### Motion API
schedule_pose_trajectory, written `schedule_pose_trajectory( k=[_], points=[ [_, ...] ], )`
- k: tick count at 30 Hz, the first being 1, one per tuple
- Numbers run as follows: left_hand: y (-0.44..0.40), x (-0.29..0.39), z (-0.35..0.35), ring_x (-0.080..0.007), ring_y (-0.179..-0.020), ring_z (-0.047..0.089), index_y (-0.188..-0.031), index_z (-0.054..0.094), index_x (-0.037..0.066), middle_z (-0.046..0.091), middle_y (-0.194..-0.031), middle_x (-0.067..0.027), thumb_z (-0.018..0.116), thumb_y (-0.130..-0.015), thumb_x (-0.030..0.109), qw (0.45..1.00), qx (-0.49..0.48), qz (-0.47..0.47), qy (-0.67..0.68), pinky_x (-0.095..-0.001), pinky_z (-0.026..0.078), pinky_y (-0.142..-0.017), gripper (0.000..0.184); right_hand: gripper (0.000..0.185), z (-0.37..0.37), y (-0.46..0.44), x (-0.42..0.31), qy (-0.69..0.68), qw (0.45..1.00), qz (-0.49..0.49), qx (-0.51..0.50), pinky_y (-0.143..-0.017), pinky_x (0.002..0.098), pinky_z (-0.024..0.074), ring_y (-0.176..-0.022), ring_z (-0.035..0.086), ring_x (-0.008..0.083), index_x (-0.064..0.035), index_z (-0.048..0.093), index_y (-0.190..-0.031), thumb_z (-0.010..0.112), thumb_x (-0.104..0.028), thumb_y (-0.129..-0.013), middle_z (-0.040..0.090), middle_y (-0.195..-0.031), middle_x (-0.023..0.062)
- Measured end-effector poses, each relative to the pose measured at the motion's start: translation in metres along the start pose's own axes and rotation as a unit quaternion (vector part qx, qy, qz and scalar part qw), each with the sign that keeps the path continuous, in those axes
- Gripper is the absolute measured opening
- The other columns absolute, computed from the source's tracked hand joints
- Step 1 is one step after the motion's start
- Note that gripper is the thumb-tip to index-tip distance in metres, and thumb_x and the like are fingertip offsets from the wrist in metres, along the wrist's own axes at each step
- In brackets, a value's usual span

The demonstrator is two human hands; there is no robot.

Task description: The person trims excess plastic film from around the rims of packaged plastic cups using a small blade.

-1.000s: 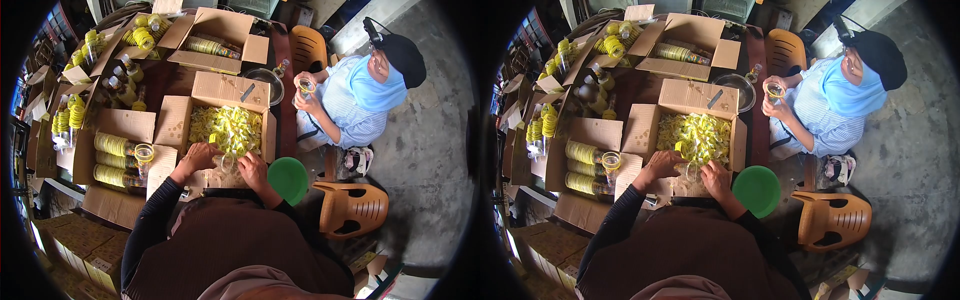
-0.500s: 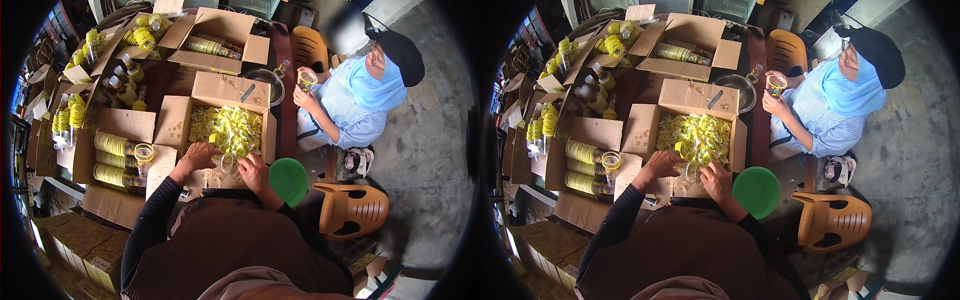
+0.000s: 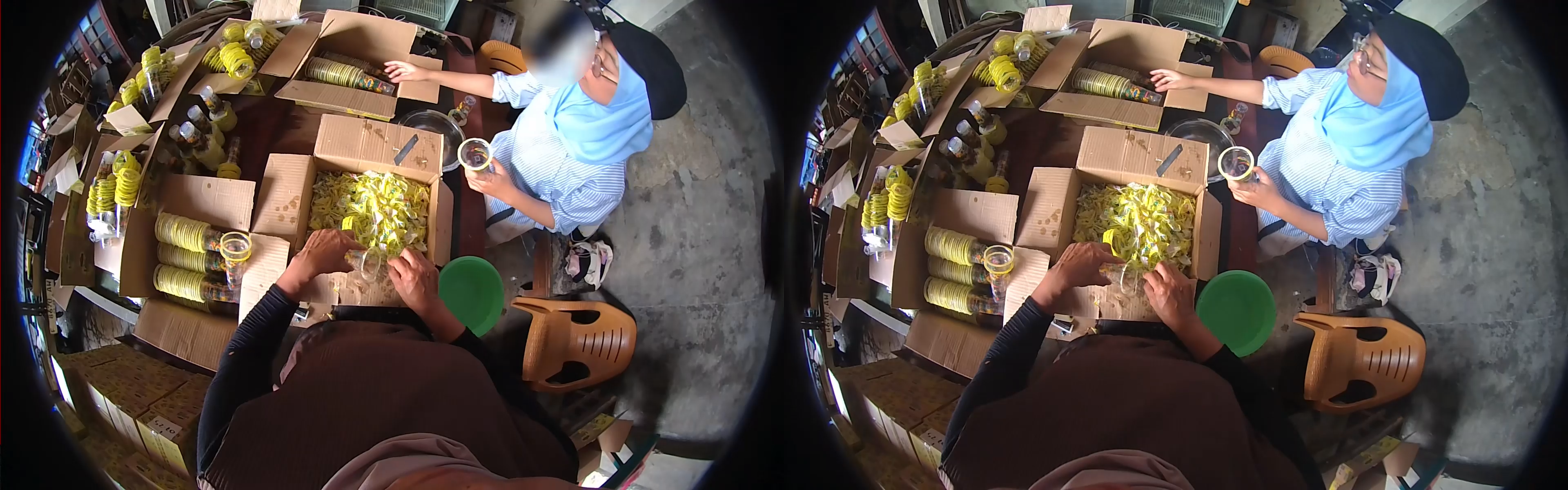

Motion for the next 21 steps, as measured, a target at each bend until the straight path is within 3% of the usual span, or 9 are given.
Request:
schedule_pose_trajectory(
  k=[8,17,21],
  points=[
    [-0.002,0.003,-0.002,-0.027,-0.089,0.067,-0.112,0.072,0.023,0.065,-0.095,-0.0025,0.081,-0.065,0.024,0.999,-0.033,-0.016,-0.012,-0.0408,0.054,-0.074,0.048,0.009,0.007,-0.001,0.003,0.035,0.999,-0.016,-0.012,-0.068,0.0363,0.0535,-0.083,0.063,0.0225,-0.0083,0.067,-0.082,0.071,-0.006,-0.074,0.057,-0.082,0.0046],
    [-0.007,0.006,-0.007,-0.0285,-0.088,0.067,-0.114,0.071,0.021,0.066,-0.098,-0.0045,0.083,-0.066,0.026,0.999,-0.04,-0.001,-0.02,-0.0418,0.052,-0.074,0.05,0.006,0.023,-0.015,0.01,0.06,0.995,0.019,-0.073,-0.074,0.0411,0.0519,-0.088,0.062,0.0277,-0.0052,0.065,-0.081,0.066,-0.007,-0.075,0.057,-0.088,0.0106],
    [-0.011,0.0,-0.005,-0.0284,-0.088,0.067,-0.117,0.07,0.021,0.066,-0.096,-0.0041,0.082,-0.067,0.028,0.998,-0.056,0.006,-0.017,-0.0422,0.053,-0.074,0.051,0.006,0.026,-0.026,0.013,0.062,0.991,0.034,-0.116,-0.074,0.0409,0.0517,-0.091,0.061,0.028,-0.0045,0.061,-0.081,0.062,-0.01,-0.081,0.057,-0.091,0.0115]
  ],
)
Point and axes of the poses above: each hand's wrist, its own y-axis away from the middle knuckle, its own z-axis out of the palm, x = y × z, the point moved 3 cm from there along -y, towards the middle knuckle
